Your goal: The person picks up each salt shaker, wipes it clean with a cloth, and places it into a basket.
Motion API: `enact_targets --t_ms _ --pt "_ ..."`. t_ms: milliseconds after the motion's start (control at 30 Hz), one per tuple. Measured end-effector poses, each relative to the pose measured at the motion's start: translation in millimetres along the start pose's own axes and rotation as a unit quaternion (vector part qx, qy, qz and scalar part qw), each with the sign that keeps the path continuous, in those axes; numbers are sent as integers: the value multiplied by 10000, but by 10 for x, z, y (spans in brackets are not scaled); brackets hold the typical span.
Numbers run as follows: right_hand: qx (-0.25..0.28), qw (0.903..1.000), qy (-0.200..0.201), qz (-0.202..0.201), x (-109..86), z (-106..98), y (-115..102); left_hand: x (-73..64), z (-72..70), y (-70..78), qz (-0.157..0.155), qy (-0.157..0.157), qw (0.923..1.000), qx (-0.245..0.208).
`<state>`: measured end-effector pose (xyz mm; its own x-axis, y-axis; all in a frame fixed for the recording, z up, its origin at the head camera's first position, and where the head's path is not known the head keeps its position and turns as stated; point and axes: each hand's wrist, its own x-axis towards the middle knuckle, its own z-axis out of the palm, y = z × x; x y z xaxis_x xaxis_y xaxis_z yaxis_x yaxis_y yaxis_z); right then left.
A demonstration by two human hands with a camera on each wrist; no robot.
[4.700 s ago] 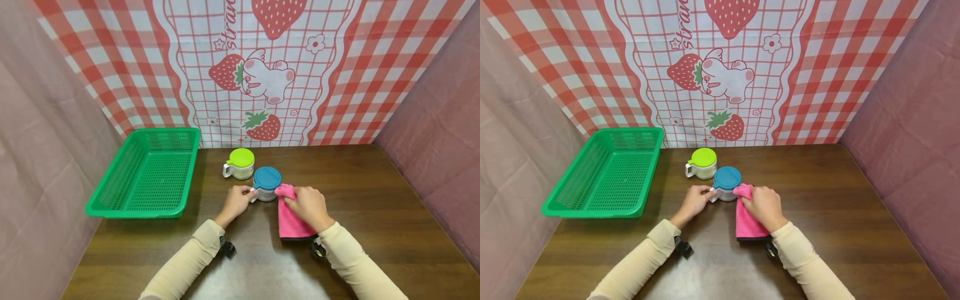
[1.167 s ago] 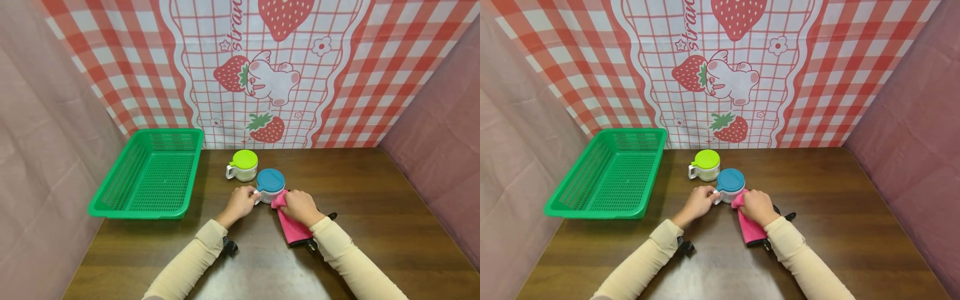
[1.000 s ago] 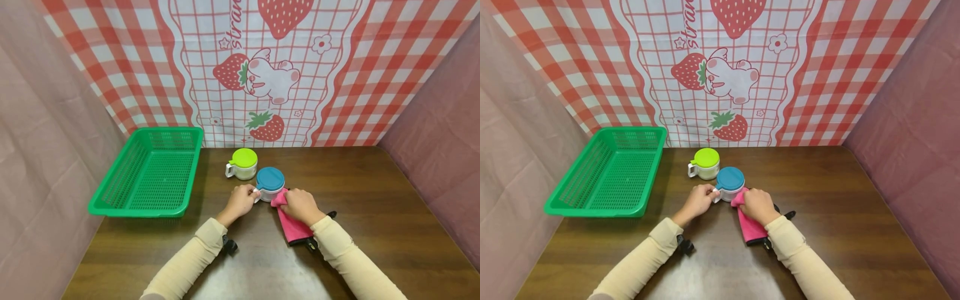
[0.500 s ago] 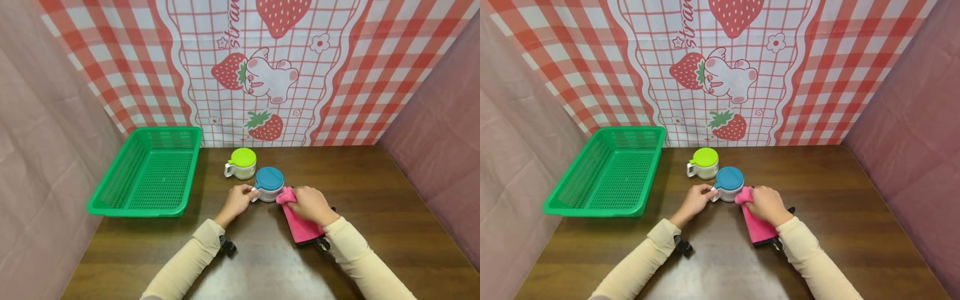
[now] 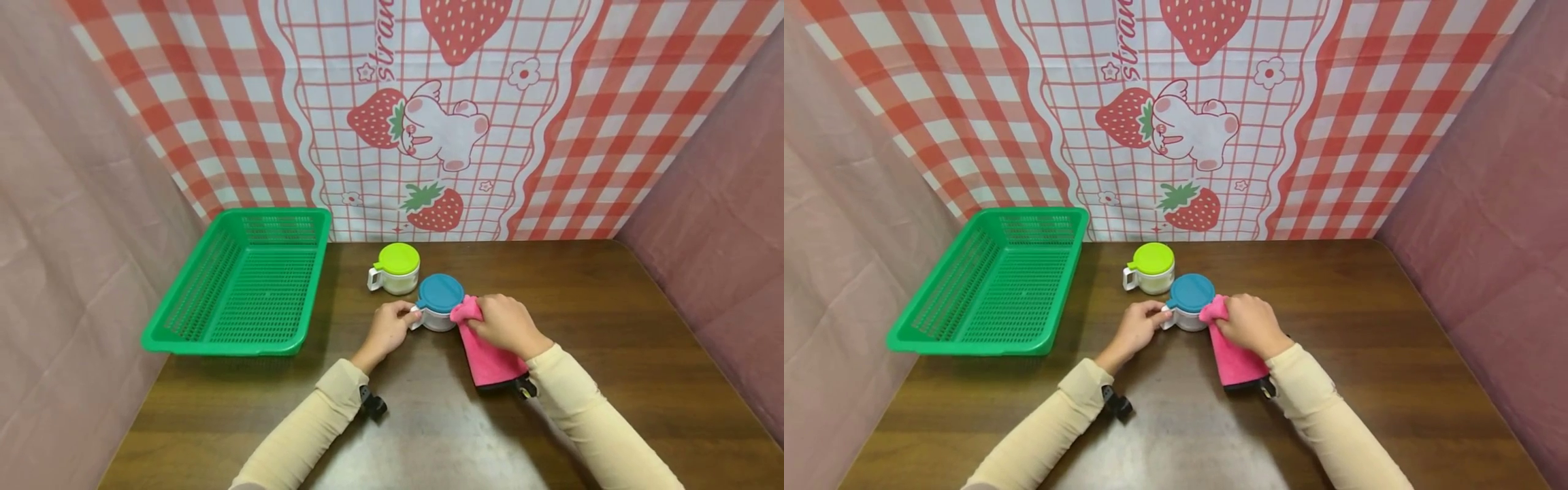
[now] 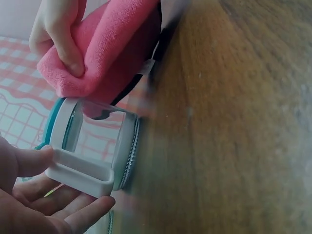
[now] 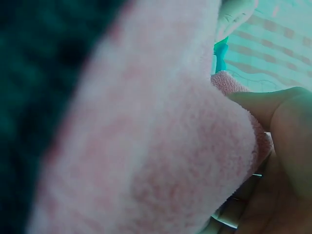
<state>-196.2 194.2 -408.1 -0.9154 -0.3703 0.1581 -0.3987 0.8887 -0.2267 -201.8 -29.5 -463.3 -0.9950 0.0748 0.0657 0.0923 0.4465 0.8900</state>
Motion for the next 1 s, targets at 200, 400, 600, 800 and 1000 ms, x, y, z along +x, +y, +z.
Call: enact_targets --t_ms 200,400,600,800,1000 --pt "44 10000 -45 4 31 56 8 12 -5 28 130 -97 9997 205" --pt "-200 9995 -150 -205 28 117 25 18 -14 42 161 -115 9991 368" --pt "-455 9974 -377 -412 19 231 36 11 -8 36 193 -122 9983 536" --pt "-564 9968 -405 -394 30 351 38 6 3 35 299 -148 9975 626" --pt "-628 9965 -337 -438 28 404 -7 6 -2 56 307 -45 9969 721"
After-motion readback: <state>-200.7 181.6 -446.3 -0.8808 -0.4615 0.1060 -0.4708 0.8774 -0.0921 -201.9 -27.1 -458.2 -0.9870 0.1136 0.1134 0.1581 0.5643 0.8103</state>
